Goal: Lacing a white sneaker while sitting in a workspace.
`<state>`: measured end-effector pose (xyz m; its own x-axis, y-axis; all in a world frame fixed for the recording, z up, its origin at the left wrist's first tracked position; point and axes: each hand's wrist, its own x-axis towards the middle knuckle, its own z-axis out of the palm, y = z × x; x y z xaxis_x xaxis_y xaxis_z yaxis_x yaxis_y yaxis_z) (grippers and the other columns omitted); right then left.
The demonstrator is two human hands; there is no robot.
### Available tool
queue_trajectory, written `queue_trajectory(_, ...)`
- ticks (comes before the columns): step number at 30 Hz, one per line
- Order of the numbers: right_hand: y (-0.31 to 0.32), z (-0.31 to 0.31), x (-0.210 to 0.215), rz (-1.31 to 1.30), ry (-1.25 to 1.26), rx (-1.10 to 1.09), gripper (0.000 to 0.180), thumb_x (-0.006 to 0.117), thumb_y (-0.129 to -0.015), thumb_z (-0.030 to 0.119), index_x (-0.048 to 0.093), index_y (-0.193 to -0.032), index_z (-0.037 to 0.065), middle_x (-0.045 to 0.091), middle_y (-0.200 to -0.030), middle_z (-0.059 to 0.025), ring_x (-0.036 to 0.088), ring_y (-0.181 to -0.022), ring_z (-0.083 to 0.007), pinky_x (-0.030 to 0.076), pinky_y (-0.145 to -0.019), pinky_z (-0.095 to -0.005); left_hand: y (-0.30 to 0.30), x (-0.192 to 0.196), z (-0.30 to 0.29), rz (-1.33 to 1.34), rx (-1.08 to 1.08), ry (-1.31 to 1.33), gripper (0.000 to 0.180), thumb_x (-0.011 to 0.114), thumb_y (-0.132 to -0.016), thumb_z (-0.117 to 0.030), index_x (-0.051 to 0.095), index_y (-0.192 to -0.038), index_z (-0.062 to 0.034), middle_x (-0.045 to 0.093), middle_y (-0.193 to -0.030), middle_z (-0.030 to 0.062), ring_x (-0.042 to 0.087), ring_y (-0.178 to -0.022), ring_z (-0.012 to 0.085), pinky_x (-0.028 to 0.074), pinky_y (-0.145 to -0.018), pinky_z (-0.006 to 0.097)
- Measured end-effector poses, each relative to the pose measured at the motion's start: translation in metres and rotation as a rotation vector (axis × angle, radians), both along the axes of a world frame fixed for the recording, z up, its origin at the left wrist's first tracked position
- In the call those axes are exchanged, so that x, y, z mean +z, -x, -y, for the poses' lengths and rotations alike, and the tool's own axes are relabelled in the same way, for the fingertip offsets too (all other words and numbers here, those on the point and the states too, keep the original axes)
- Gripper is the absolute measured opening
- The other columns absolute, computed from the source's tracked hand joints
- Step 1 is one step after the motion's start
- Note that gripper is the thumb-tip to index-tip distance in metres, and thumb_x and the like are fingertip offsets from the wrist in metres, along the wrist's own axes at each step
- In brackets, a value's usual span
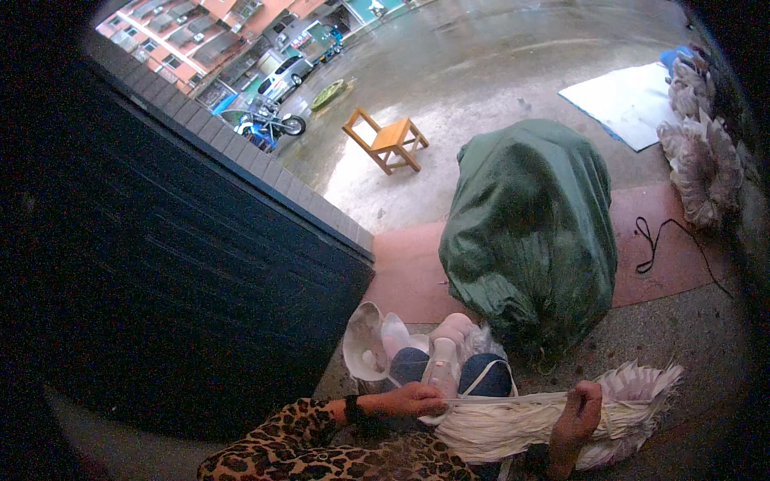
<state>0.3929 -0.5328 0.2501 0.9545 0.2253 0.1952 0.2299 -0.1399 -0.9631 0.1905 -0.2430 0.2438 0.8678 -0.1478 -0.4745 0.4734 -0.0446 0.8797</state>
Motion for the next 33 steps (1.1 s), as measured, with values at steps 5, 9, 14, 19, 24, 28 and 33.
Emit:
queue_trajectory(5,0.0,-0.023,-0.036,0.266,0.421,0.226,0.011,0.055,-0.088,0.0,0.057,-0.099,0.0,0.059,-0.094,-0.0162,0.057,-0.086,-0.0339,0.047,-0.078,-0.0408,0.015,-0.021,-0.009,-0.089,0.117,-0.079,0.024,0.057,-0.099,-0.029,0.063,-0.102,-0.0054,0.052,-0.071,-0.0042,0.044,-0.062,0.0047,0.036,-0.054,0.021)
queue_trajectory(9,0.024,-0.089,-0.031,0.329,0.163,0.521,0.024,0.059,-0.077,-0.002,0.059,-0.101,-0.002,0.062,-0.098,-0.0203,0.06,-0.093,-0.0389,0.048,-0.08,-0.0463,0.022,-0.049,-0.015,-0.266,-0.006,-0.155,0.029,0.058,-0.098,-0.033,0.062,-0.105,-0.005,0.055,-0.076,-0.0018,0.047,-0.065,0.008,0.039,-0.057,0.025)
queue_trajectory(14,0.089,-0.137,-0.078,0.082,0.037,0.911,0.031,0.057,-0.09,0.009,0.055,-0.119,-0.003,0.062,-0.103,-0.0239,0.06,-0.093,-0.042,0.049,-0.082,-0.0459,0.012,-0.052,-0.011,-0.092,0.05,-0.162,0.034,0.052,-0.099,-0.036,0.06,-0.102,-0.0024,0.059,-0.082,0.0024,0.052,-0.071,0.013,0.044,-0.063,0.031)
queue_trajectory(19,0.101,-0.147,-0.066,-0.07,0.348,1.038,0.032,0.048,-0.098,0.024,0.053,-0.118,0.0,0.061,-0.105,-0.024,0.06,-0.091,-0.0428,0.049,-0.078,-0.0483,0.021,-0.056,-0.029,0.02,0.184,0.039,0.031,0.053,-0.099,-0.033,0.061,-0.101,-0.0029,0.062,-0.081,0.0017,0.056,-0.067,0.0131,0.048,-0.061,0.029)
queue_trajectory(24,0.111,-0.141,-0.064,-0.127,0.226,1.01,0.025,0.052,-0.095,0.021,0.06,-0.113,0.005,0.064,-0.094,-0.0223,0.063,-0.083,-0.0417,0.05,-0.07,-0.0456,0.013,-0.021,-0.008,-0.239,0.61,0.311,0.028,0.052,-0.1,-0.027,0.06,-0.086,-0.0052,0.058,-0.065,0.0,0.055,-0.055,0.0091,0.043,-0.049,0.021)
queue_trajectory(28,0.115,-0.146,-0.064,-0.165,0.233,0.909,0.019,0.055,-0.093,0.019,0.066,-0.1,0.005,0.066,-0.09,-0.0209,0.064,-0.08,-0.0411,0.05,-0.067,-0.0437,0.029,-0.025,-0.018,-0.072,0.515,0.039,0.026,0.053,-0.099,-0.025,0.058,-0.093,-0.0009,0.061,-0.071,0.0042,0.058,-0.057,0.0119,0.049,-0.053,0.026)
queue_trajectory(33,0.107,-0.161,-0.076,-0.042,0.295,0.689,0.022,0.057,-0.091,0.02,0.066,-0.09,0.0,0.064,-0.089,-0.0201,0.061,-0.085,-0.0406,0.048,-0.073,-0.0452,0.036,-0.067,-0.062,0.232,0.355,-0.688,0.023,0.062,-0.092,-0.021,0.063,-0.096,0.0014,0.064,-0.079,0.0107,0.063,-0.073,0.0205,0.051,-0.066,0.035)
